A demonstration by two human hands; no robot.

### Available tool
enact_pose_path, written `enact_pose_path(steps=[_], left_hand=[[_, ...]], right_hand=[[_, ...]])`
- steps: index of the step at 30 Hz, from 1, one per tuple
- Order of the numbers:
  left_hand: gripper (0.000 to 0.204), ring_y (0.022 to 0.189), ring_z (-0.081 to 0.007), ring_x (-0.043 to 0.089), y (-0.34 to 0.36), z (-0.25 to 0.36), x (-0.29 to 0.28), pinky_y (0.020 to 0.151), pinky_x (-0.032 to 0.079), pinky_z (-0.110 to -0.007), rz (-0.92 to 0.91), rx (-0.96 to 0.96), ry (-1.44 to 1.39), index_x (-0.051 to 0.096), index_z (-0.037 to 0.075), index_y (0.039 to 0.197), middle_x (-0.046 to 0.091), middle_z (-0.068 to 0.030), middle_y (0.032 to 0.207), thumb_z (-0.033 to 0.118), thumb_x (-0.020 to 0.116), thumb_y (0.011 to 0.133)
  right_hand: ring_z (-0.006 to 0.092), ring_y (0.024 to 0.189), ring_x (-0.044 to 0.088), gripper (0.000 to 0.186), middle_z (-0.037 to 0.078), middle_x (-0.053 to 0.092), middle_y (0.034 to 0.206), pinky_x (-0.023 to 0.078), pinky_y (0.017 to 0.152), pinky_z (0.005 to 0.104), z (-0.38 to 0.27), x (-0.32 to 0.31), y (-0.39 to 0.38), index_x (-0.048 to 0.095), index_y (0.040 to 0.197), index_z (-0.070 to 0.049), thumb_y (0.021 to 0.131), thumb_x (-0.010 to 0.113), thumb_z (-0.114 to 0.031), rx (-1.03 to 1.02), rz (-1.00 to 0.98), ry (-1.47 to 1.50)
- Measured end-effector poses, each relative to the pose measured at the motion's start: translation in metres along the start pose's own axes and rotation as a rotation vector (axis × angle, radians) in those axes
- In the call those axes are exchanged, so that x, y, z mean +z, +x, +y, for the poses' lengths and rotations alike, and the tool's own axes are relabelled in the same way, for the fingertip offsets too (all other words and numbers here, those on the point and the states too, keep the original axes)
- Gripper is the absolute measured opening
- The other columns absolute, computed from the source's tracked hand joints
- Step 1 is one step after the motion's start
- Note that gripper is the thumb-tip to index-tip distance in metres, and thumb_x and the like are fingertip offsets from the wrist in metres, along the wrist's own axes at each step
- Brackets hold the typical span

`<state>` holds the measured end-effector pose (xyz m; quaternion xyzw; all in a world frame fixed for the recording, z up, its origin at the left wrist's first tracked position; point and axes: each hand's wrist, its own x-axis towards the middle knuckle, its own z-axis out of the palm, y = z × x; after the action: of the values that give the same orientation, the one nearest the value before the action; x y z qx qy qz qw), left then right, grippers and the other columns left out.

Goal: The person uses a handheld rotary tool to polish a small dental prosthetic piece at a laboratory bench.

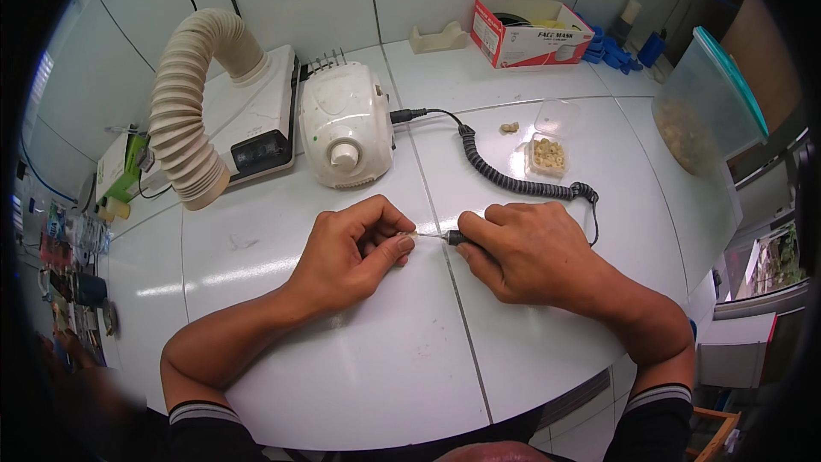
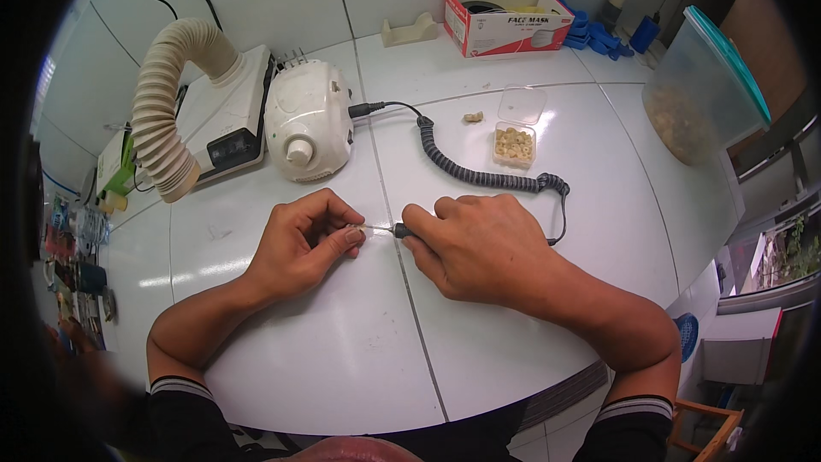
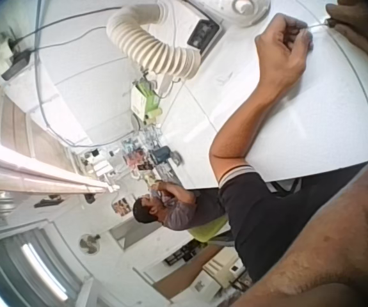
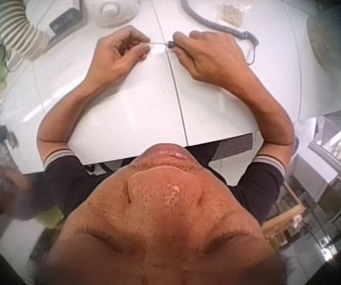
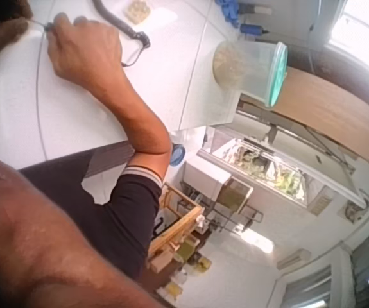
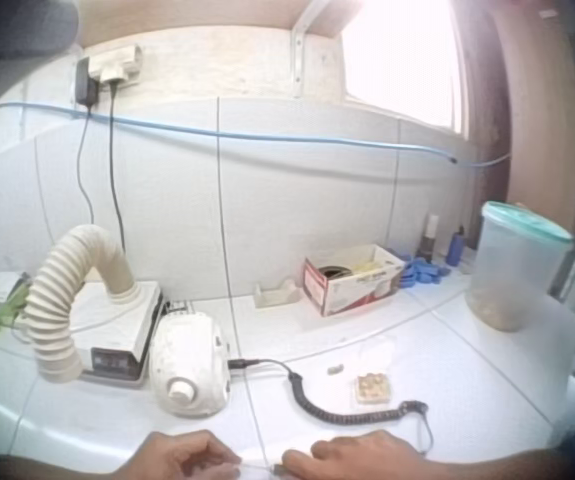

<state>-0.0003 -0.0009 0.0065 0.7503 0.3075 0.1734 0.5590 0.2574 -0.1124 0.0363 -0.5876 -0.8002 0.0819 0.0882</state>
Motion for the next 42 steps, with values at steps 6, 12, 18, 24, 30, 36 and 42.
enact_pose_path(steps=[6, 12, 18, 24, 30, 36, 42], left_hand=[[0.012, 0.092, -0.011, 0.077, 0.0, -0.001, 0.0, 0.081, 0.06, -0.025, 0.006, 0.002, 0.024, 0.073, -0.005, 0.116, 0.08, -0.0096, 0.103, 0.005, 0.075, 0.109], [0.011, 0.09, -0.0106, 0.077, 0.001, 0.0, 0.0, 0.079, 0.06, -0.025, 0.023, 0.013, 0.028, 0.074, -0.005, 0.112, 0.081, -0.0093, 0.1, 0.005, 0.077, 0.107], [0.01, 0.09, -0.0101, 0.077, 0.002, -0.003, 0.0, 0.08, 0.061, -0.025, 0.029, 0.011, 0.011, 0.075, -0.005, 0.109, 0.082, -0.0096, 0.1, 0.004, 0.078, 0.106], [0.01, 0.09, -0.0101, 0.077, 0.002, -0.001, 0.0, 0.081, 0.062, -0.025, 0.032, -0.004, 0.01, 0.076, -0.006, 0.108, 0.082, -0.0097, 0.099, 0.003, 0.079, 0.106], [0.009, 0.089, -0.0103, 0.077, 0.003, -0.001, 0.0, 0.082, 0.062, -0.026, 0.026, -0.008, 0.022, 0.077, -0.006, 0.107, 0.082, -0.0094, 0.099, 0.002, 0.079, 0.105], [0.008, 0.092, -0.0117, 0.078, 0.003, -0.003, 0.0, 0.082, 0.063, -0.027, 0.025, -0.034, 0.011, 0.076, -0.006, 0.109, 0.082, -0.0097, 0.101, 0.0, 0.079, 0.105], [0.006, 0.094, -0.0138, 0.077, 0.003, -0.004, 0.001, 0.085, 0.064, -0.03, 0.029, -0.038, -0.023, 0.074, -0.005, 0.109, 0.081, -0.0109, 0.104, -0.003, 0.078, 0.105]], right_hand=[[0.0317, 0.066, 0.074, 0.023, 0.011, 0.07, 0.075, 0.056, 0.055, 0.0449, -0.002, -0.001, 0.0, 0.07, 0.112, -0.008, 0.109, 0.068, -0.031, -0.007, -0.003, -0.021], [0.0325, 0.071, 0.077, 0.024, 0.012, 0.073, 0.08, 0.059, 0.058, 0.0449, -0.006, -0.002, 0.0, 0.07, 0.112, -0.007, 0.11, 0.068, -0.031, 0.006, -0.021, -0.047], [0.0332, 0.074, 0.078, 0.025, 0.014, 0.075, 0.083, 0.062, 0.062, 0.0445, -0.011, 0.001, -0.001, 0.07, 0.112, -0.006, 0.11, 0.069, -0.031, 0.03, -0.019, -0.094], [0.033, 0.072, 0.078, 0.025, 0.014, 0.076, 0.082, 0.061, 0.061, 0.0441, -0.011, 0.007, -0.002, 0.07, 0.109, -0.005, 0.109, 0.07, -0.03, 0.014, 0.042, -0.092], [0.0327, 0.07, 0.078, 0.024, 0.015, 0.076, 0.082, 0.061, 0.06, 0.0432, -0.012, 0.009, -0.004, 0.069, 0.106, -0.004, 0.109, 0.07, -0.028, 0.014, 0.078, -0.081], [0.0275, 0.07, 0.076, 0.021, 0.01, 0.073, 0.078, 0.058, 0.059, 0.0414, -0.013, 0.014, -0.005, 0.071, 0.106, -0.008, 0.105, 0.076, -0.028, 0.035, 0.104, -0.119], [0.0273, 0.071, 0.077, 0.021, 0.01, 0.072, 0.077, 0.057, 0.056, 0.0409, -0.009, 0.016, -0.005, 0.07, 0.104, -0.008, 0.103, 0.077, -0.028, 0.025, 0.113, -0.117]])
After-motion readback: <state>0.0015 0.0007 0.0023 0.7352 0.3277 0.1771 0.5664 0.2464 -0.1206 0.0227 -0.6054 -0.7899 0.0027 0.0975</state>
